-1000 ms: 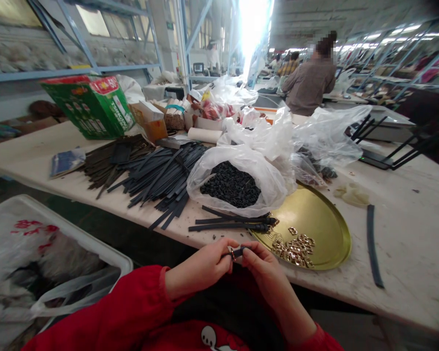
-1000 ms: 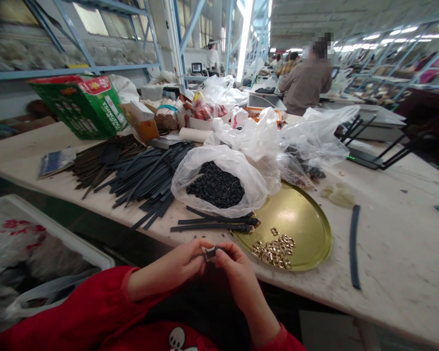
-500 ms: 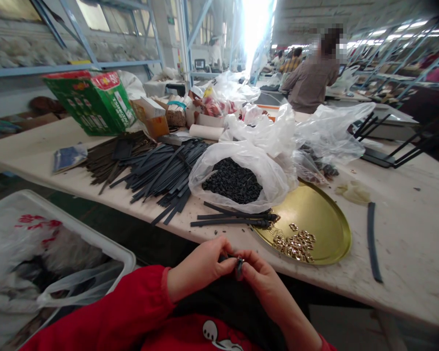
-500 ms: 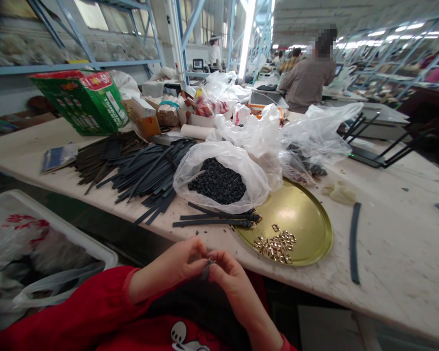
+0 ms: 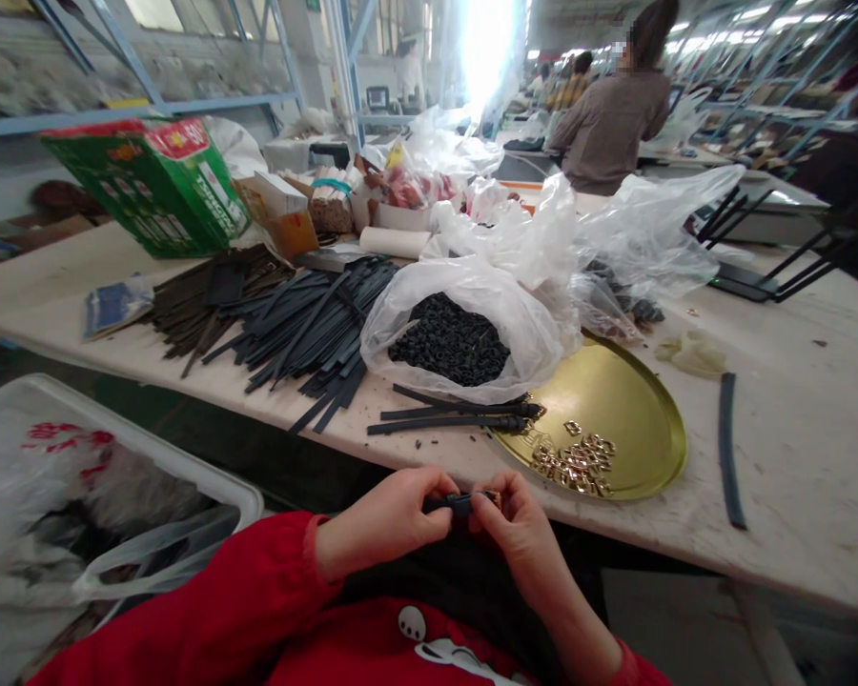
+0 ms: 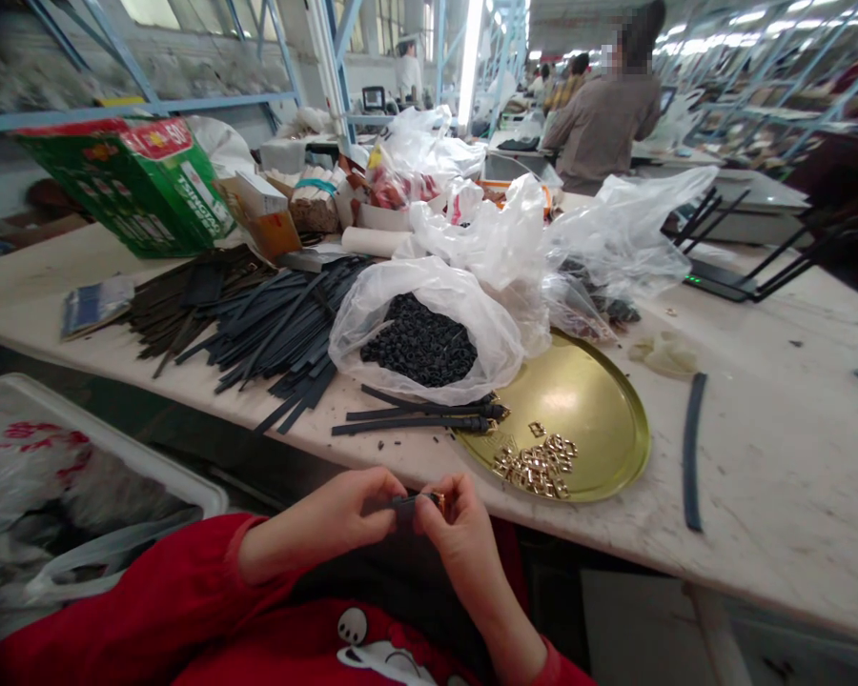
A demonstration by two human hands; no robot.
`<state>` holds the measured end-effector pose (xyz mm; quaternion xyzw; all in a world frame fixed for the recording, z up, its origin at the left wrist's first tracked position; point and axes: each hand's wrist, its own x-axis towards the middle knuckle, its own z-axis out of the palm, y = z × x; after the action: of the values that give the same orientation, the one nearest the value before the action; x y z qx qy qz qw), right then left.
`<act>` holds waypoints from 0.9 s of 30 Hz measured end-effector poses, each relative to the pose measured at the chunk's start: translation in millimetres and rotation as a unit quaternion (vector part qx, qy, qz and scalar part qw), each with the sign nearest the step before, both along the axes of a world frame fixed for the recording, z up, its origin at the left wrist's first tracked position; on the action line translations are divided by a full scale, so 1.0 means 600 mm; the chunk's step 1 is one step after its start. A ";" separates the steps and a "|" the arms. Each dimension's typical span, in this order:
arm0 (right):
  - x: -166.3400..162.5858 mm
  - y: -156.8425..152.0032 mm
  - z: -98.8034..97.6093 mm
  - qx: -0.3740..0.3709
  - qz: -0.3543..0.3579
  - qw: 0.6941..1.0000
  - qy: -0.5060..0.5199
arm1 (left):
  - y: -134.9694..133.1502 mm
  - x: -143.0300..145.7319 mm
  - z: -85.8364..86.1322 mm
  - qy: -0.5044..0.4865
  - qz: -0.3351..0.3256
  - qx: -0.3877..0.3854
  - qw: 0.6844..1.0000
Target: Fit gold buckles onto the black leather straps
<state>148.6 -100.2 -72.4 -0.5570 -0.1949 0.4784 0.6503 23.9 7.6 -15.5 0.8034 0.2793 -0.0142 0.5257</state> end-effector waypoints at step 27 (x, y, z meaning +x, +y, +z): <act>-0.026 -0.071 0.007 -0.052 0.202 0.954 -0.215 | -0.029 -0.031 -0.033 0.050 -0.008 -0.308 0.950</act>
<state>133.3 -142.6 -68.1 -0.6286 -0.4139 0.4778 0.4530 5.4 -10.0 -35.4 0.6030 0.2813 -0.1436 0.7326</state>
